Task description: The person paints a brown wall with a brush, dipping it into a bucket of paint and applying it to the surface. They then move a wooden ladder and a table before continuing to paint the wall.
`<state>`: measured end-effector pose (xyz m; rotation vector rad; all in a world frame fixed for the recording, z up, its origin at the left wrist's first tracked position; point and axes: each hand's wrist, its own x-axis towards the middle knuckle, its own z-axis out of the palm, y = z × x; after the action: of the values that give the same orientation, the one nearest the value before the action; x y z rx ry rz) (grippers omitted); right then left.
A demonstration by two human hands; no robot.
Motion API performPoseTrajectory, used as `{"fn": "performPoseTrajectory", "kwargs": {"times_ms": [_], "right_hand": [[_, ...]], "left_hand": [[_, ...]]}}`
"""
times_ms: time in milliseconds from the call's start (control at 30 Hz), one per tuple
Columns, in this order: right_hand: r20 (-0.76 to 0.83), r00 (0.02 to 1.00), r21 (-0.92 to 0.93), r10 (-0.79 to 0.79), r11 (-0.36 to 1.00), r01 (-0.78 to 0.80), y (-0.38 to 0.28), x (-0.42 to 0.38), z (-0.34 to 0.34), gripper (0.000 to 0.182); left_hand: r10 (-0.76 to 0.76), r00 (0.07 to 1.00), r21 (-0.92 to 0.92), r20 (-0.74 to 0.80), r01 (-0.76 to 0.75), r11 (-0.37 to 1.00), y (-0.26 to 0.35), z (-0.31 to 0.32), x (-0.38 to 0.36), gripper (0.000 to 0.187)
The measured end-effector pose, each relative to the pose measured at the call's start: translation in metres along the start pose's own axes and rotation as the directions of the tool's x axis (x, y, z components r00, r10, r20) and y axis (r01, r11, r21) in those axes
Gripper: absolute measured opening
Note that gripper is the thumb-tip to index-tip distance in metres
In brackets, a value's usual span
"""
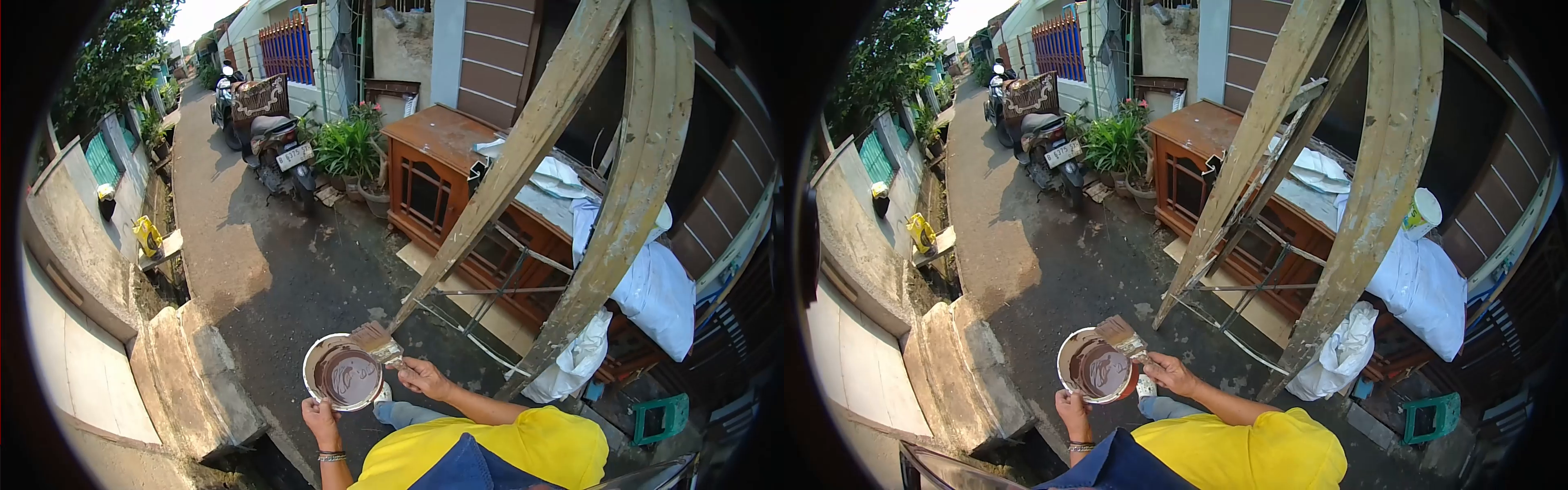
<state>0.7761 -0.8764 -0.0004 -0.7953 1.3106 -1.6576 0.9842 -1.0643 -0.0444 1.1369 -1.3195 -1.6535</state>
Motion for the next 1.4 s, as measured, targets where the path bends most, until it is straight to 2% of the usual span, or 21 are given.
{"fn": "performPoseTrajectory", "kwargs": {"times_ms": [67,233,367,500,633,767,900,1133,1200,1400], "right_hand": [[-0.007,0.999,-0.081,-0.045,0.996,0.045,-0.004,0.068,-0.005,0.037],[-0.108,0.991,0.008,-0.076,0.997,0.078,-0.049,0.185,-0.014,0.034],[-0.272,0.955,0.094,-0.117,0.985,0.147,-0.064,0.252,-0.033,0.036],[-0.447,0.888,0.122,-0.106,0.977,0.178,-0.061,0.314,-0.065,0.036],[-0.652,0.751,0.128,-0.102,0.962,0.242,-0.058,0.385,-0.095,0.048],[-0.792,0.602,0.146,-0.102,0.925,0.350,-0.089,0.460,-0.120,0.047],[-0.848,0.491,0.059,-0.199,0.886,0.461,-0.118,0.507,-0.152,0.041],[-0.948,0.178,-0.144,-0.265,0.852,0.504,-0.141,0.539,-0.249,0.037],[-0.934,0.100,-0.235,-0.344,0.799,0.553,-0.145,0.551,-0.288,0.037],[-0.952,-0.074,-0.300,-0.296,0.860,0.412,-0.190,0.564,-0.401,0.034]], "left_hand": [[-0.001,1.000,0.034,0.028,0.000,0.999,0.019,0.010,0.063,0.016],[-0.034,0.993,0.073,0.112,0.026,0.997,0.073,0.037,0.190,0.015],[-0.001,0.986,0.034,0.165,-0.005,0.999,0.091,0.079,0.295,0.016],[-0.024,0.951,0.041,0.308,0.012,0.999,0.117,0.138,0.400,0.018],[-0.031,0.860,0.070,0.509,-0.006,0.998,0.155,0.208,0.513,0.019],[-0.061,0.737,0.131,0.673,-0.038,0.991,0.207,0.291,0.603,0.017],[-0.080,0.639,0.133,0.765,-0.034,0.991,0.245,0.378,0.662,0.015],[0.009,0.489,0.022,0.872,-0.058,0.998,0.252,0.549,0.721,0.012],[0.013,0.427,0.003,0.904,-0.038,0.999,0.256,0.600,0.730,0.012],[-0.035,0.304,0.033,0.952,0.012,0.999,0.268,0.753,0.738,0.013]]}}
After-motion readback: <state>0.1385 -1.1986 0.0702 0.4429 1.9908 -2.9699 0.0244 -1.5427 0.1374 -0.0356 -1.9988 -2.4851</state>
